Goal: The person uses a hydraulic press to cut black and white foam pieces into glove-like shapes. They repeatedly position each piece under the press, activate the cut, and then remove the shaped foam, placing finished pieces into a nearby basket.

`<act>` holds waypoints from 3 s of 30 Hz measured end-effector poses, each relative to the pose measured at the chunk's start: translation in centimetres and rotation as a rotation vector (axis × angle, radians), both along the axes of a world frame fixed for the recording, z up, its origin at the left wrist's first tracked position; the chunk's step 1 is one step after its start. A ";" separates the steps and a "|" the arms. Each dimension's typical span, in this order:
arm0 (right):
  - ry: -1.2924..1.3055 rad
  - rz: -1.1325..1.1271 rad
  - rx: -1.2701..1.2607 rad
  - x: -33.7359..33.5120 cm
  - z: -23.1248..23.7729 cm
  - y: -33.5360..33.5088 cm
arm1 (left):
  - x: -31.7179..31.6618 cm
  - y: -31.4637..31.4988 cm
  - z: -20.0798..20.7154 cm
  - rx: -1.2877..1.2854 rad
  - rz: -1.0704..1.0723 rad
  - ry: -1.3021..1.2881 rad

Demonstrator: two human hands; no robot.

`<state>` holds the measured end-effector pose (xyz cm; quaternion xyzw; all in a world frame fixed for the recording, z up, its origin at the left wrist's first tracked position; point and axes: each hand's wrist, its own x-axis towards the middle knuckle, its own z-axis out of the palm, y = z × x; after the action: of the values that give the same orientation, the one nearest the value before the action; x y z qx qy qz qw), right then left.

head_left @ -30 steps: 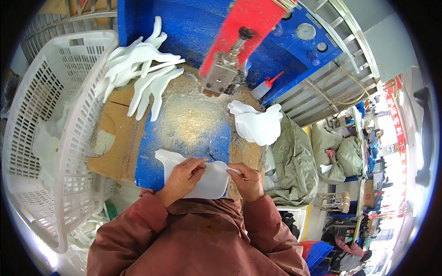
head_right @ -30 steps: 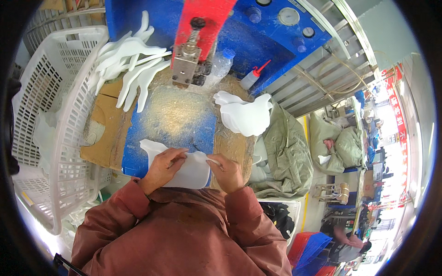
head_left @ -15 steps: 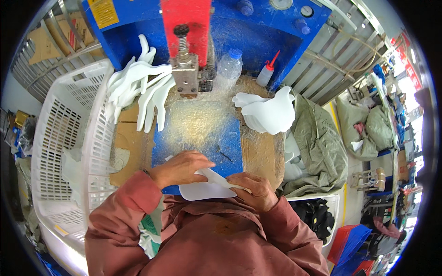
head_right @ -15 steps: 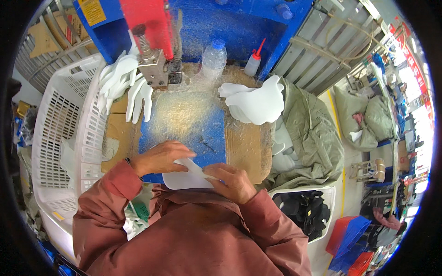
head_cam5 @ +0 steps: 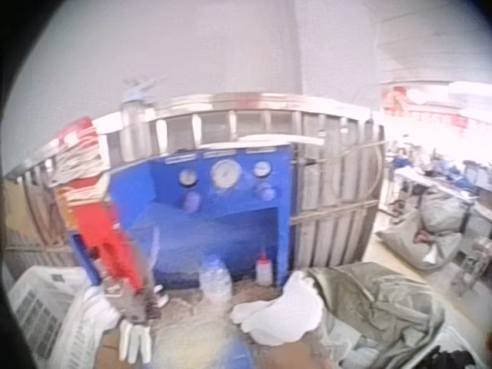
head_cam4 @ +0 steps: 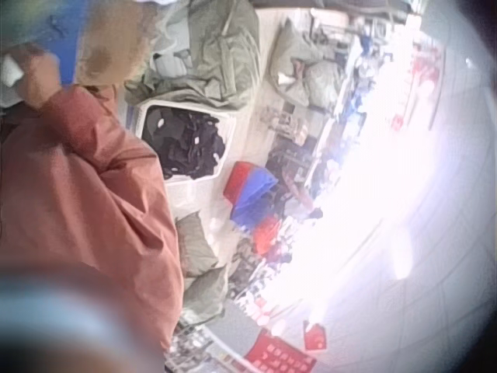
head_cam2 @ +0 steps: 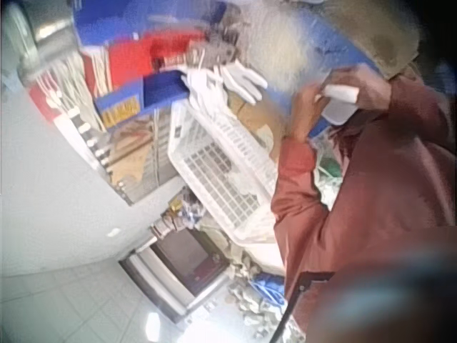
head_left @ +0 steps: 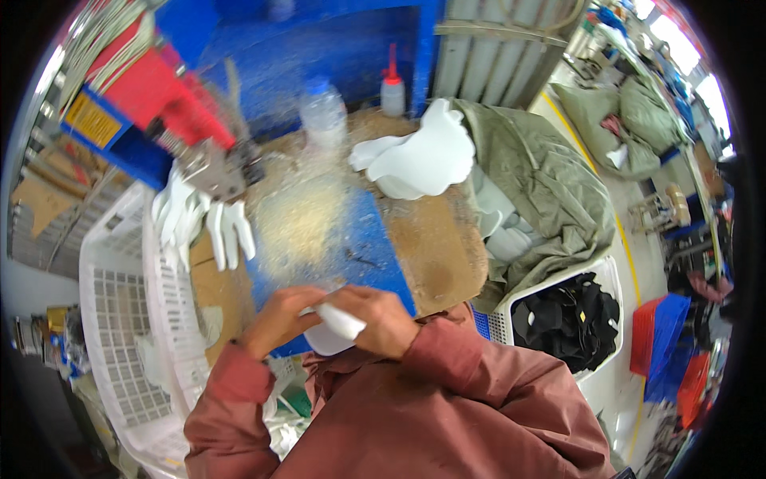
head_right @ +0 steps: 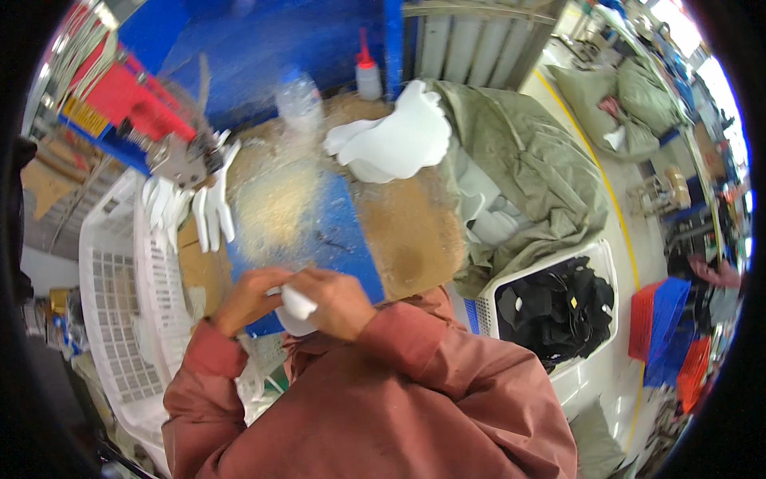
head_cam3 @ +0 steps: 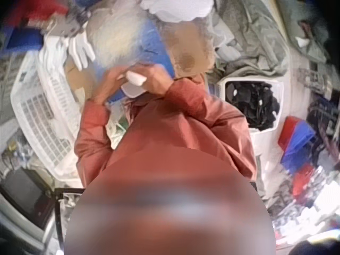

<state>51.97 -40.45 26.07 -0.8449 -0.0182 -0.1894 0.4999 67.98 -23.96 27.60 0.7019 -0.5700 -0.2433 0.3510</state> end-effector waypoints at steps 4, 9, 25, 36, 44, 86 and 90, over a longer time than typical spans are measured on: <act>-0.235 0.104 -0.063 0.1 3.1 1.2 | 0.0 2.3 3.0 0.076 0.113 -0.111; -0.238 0.370 0.137 -0.8 5.7 -1.4 | -0.5 4.1 7.8 0.296 -0.019 -0.126; 0.150 0.184 0.495 -6.6 2.5 -7.6 | -3.0 2.7 6.0 0.610 -0.100 0.316; 0.396 0.395 0.718 -0.7 3.6 -3.8 | -2.9 15.4 11.1 0.324 0.326 0.020; 0.211 -0.166 0.129 1.1 0.6 -14.3 | 1.6 41.1 10.2 0.241 1.402 -0.441; 0.120 -0.347 0.494 -3.1 9.1 -21.0 | -2.5 0.3 2.7 -0.227 0.586 1.089; 0.179 -0.165 0.665 -2.0 5.7 -11.4 | -4.5 0.6 1.9 -0.559 0.384 1.496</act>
<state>49.93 -51.83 31.76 -0.6477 0.1570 -0.1499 0.7303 63.44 -23.37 29.53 0.3262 -0.0947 -0.4317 0.8357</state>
